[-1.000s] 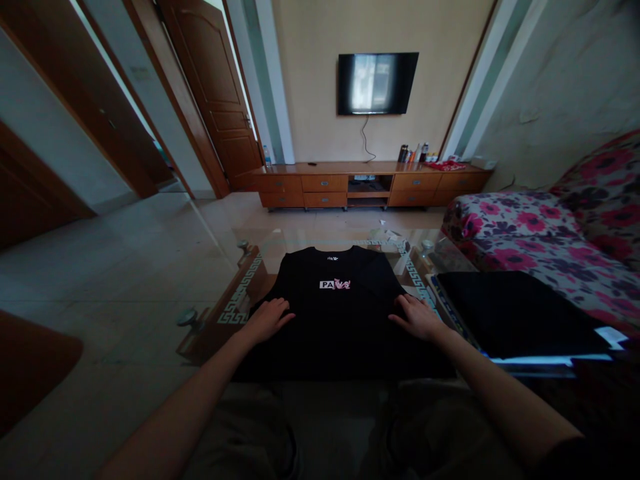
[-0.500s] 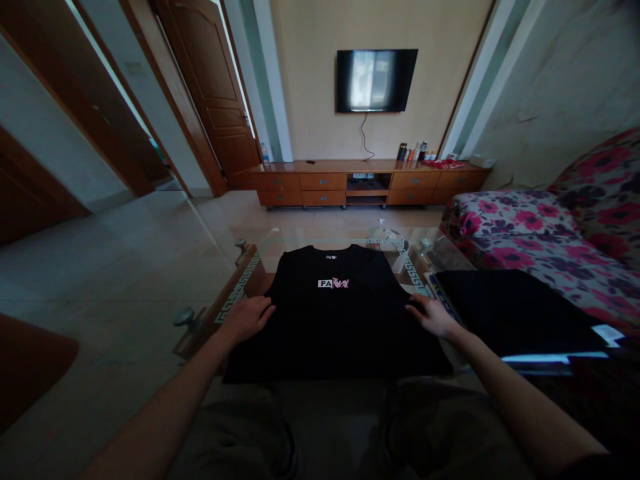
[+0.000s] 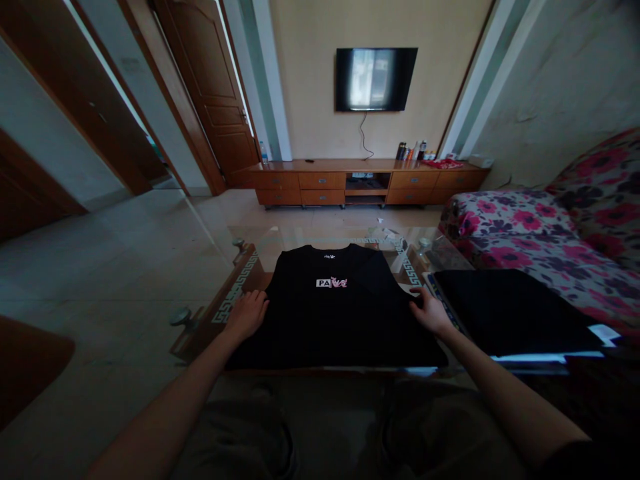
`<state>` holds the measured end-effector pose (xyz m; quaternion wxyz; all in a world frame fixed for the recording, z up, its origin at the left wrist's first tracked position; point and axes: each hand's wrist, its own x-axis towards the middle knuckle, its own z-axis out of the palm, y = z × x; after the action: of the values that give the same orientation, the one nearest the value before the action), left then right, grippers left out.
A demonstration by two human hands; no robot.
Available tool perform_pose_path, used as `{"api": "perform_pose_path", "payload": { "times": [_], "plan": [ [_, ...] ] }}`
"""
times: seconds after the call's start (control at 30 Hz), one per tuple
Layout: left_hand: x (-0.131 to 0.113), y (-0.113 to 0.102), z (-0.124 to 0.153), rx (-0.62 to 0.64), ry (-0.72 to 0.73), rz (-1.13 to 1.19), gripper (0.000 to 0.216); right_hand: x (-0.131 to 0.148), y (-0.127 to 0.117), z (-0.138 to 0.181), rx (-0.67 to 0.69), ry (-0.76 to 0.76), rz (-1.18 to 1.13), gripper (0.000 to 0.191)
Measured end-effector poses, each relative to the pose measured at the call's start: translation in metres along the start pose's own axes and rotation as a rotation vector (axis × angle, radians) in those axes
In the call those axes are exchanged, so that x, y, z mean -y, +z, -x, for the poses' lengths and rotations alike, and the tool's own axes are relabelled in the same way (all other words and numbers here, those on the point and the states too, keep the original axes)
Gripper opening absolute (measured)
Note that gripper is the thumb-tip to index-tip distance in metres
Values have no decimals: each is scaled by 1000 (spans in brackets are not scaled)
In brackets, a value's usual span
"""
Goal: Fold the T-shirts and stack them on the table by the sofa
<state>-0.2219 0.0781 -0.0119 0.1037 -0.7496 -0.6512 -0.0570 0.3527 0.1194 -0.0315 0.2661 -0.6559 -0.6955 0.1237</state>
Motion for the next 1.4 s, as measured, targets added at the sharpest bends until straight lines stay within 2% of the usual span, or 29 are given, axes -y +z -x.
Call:
{"api": "perform_pose_path", "payload": {
  "times": [0.13,0.2,0.37,0.53,0.63,0.8,0.9,0.97,1.07,1.17,1.27,1.4],
  "plan": [
    [1,2,0,4,-21,-23,32,0,0,-2,-143,52,-70,48],
    [0,3,0,7,-49,-16,32,-2,2,-3,-173,94,-82,53],
    [0,0,1,18,-124,16,32,-10,5,1,-120,170,-119,54],
    [7,-1,4,46,-324,90,30,-13,-2,8,-27,224,-87,52],
    [14,-2,4,51,-359,171,20,-9,-7,10,-32,166,-106,45],
    [21,0,0,-150,-347,339,16,4,-11,6,-200,41,-182,46],
    [23,4,-5,-222,-325,430,17,8,-8,3,-286,33,-186,41],
    [26,8,-6,-208,-303,472,17,7,-5,2,-252,40,-139,33],
    [31,13,-4,-147,-314,506,26,1,-3,3,-97,30,-52,19],
    [36,16,1,-91,-335,519,40,-7,-1,5,-10,36,-9,24],
    [40,18,4,-63,-350,540,36,-12,2,4,-35,-44,-21,35],
    [40,21,2,-121,-388,534,22,-14,11,-1,-111,-130,-33,40]
  ]
}}
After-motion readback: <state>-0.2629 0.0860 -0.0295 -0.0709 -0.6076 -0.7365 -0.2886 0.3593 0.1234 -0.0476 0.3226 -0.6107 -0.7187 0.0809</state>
